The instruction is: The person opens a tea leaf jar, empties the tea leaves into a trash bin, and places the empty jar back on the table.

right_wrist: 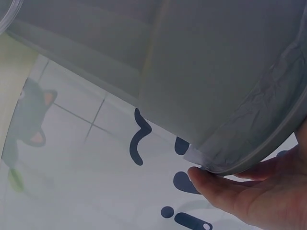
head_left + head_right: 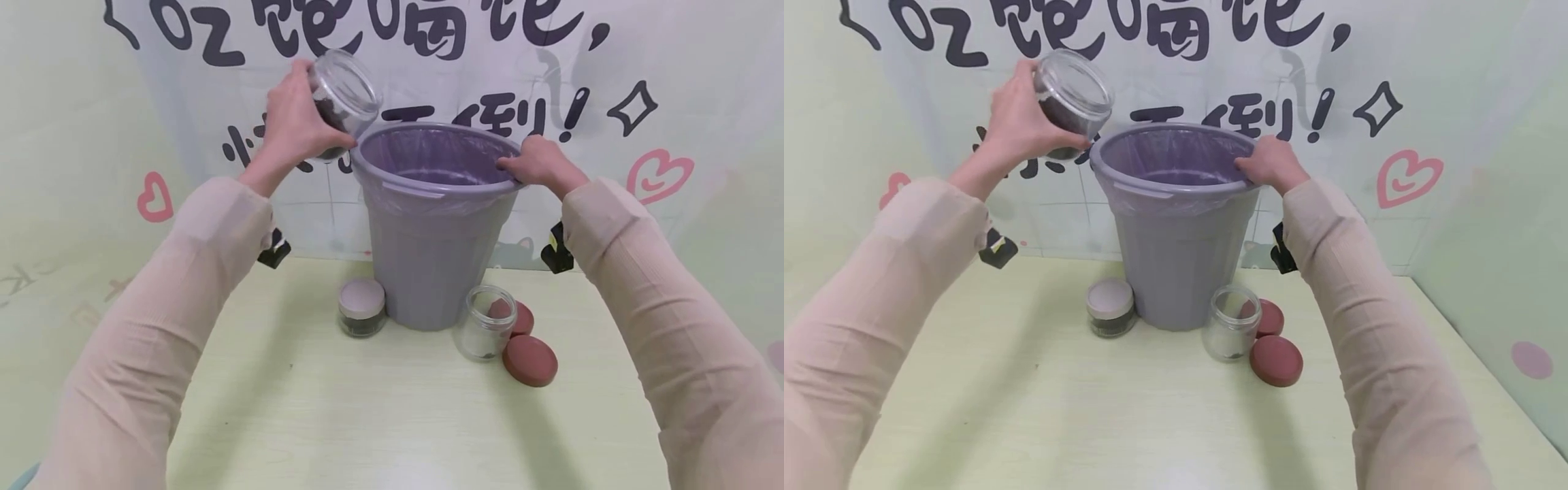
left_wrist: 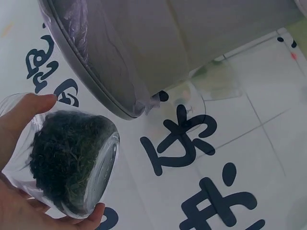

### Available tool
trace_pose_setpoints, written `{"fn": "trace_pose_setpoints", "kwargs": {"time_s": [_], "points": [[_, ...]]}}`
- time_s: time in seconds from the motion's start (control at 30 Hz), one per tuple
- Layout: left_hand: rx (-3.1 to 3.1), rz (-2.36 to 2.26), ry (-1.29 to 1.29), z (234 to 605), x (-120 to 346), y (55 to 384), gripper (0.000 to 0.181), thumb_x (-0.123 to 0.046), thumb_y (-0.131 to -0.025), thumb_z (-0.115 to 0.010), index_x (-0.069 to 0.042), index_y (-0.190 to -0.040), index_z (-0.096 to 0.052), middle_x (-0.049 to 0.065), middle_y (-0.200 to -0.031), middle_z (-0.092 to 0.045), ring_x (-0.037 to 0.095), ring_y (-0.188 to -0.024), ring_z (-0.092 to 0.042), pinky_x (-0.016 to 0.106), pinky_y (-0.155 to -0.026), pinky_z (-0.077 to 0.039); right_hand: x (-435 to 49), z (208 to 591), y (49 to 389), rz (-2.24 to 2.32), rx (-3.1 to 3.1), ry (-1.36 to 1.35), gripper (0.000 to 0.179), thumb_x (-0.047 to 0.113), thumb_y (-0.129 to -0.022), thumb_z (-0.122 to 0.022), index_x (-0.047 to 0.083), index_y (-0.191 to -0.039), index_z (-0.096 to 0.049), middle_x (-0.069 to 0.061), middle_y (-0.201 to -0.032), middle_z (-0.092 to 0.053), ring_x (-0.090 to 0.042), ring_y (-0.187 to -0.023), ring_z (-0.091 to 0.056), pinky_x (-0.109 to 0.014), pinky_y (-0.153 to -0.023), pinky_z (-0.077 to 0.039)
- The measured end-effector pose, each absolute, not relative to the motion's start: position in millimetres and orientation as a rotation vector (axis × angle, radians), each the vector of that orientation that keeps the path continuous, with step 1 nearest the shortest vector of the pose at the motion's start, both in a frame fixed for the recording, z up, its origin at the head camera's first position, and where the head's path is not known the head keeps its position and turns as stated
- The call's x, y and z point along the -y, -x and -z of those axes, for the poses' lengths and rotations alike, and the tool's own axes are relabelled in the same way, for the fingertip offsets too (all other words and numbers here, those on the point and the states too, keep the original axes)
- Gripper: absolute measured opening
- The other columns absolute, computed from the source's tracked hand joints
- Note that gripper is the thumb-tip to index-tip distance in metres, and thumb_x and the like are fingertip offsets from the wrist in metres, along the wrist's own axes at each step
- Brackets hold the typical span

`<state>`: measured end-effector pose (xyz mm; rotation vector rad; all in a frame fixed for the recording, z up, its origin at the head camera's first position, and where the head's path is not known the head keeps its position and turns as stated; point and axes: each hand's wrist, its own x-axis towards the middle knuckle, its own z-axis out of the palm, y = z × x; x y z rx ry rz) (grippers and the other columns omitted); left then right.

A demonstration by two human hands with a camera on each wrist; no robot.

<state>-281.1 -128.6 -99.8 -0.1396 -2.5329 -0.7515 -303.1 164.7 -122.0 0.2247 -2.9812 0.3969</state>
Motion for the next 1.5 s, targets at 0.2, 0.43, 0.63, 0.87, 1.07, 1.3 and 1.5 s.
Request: {"fn": "trace_pose_setpoints", "kwargs": {"time_s": [0.2,0.43,0.63,0.87,1.07,1.3,1.5], "points": [[2.584,0.628,0.1,93.1,112.5,295.3,0.099,-0.026,-0.061,-0.08,-0.016,-0.137,-0.018,0.005,-0.139,-0.032,0.027,-0.125,-0.026,0.046,-0.096,-0.033,-163.9,118.9,309.1,-0.339,3.04,-0.194,0.033,0.029,-0.088,-0.044,-0.001,-0.074,-0.043,-0.017,-0.078,-0.045,-0.027,-0.067,-0.05,-0.035,-0.062,-0.044],[2.558,0.44,0.143,93.6,98.0,307.3,0.094,-0.022,-0.064,-0.077,-0.015,-0.137,-0.018,0.009,-0.139,-0.03,0.03,-0.123,-0.025,0.051,-0.093,-0.032,-164.7,118.3,312.5,-0.361,3.086,-0.163,0.028,0.024,-0.086,-0.046,0.004,-0.066,-0.042,-0.01,-0.068,-0.046,-0.013,-0.046,-0.048,-0.022,-0.045,-0.042],[2.547,0.288,0.215,94.7,90.6,312.5,0.097,-0.019,-0.063,-0.078,-0.012,-0.138,-0.018,0.01,-0.139,-0.03,0.034,-0.123,-0.024,0.053,-0.092,-0.033,-159.5,120.7,313.9,-0.415,3.116,-0.149,0.02,0.013,-0.081,-0.044,0.004,-0.064,-0.041,-0.021,-0.084,-0.049,-0.011,-0.041,-0.052,-0.02,-0.043,-0.047],[2.519,0.115,0.305,95.6,82.0,317.3,0.096,-0.018,-0.062,-0.08,-0.011,-0.137,-0.02,0.013,-0.136,-0.032,0.036,-0.123,-0.024,0.054,-0.09,-0.034,-156.5,120.1,314.6,-0.467,3.122,-0.038,0.019,0.004,-0.08,-0.036,-0.011,-0.085,-0.046,-0.034,-0.103,-0.051,-0.01,-0.038,-0.054,-0.019,-0.043,-0.048],[2.476,0.023,0.362,95.6,76.4,316.6,0.091,-0.012,-0.062,-0.078,-0.01,-0.135,-0.024,0.013,-0.135,-0.033,0.037,-0.123,-0.024,0.053,-0.09,-0.034,-155.8,118.6,312.1,-0.487,3.122,0.008,0.032,0.004,-0.083,-0.034,-0.018,-0.105,-0.044,-0.036,-0.107,-0.05,-0.01,-0.039,-0.055,-0.02,-0.044,-0.048],[2.409,-0.121,0.421,93.8,72.8,318.5,0.085,-0.003,-0.062,-0.074,-0.009,-0.133,-0.028,0.014,-0.133,-0.036,0.039,-0.125,-0.023,0.056,-0.092,-0.032,-156.2,119.9,312.5,-0.509,3.114,0.043,0.033,0.003,-0.081,-0.034,-0.017,-0.106,-0.043,-0.035,-0.109,-0.049,-0.01,-0.039,-0.054,-0.02,-0.044,-0.049],[2.374,-0.238,0.458,91.6,70.1,319.6,0.074,0.007,-0.066,-0.062,-0.009,-0.131,-0.03,0.015,-0.132,-0.036,0.039,-0.126,-0.024,0.056,-0.096,-0.028,-156.4,121.3,313.7,-0.502,3.095,0.044,0.03,0.003,-0.08,-0.035,-0.015,-0.102,-0.045,-0.035,-0.107,-0.051,-0.011,-0.039,-0.055,-0.021,-0.044,-0.048]]}}
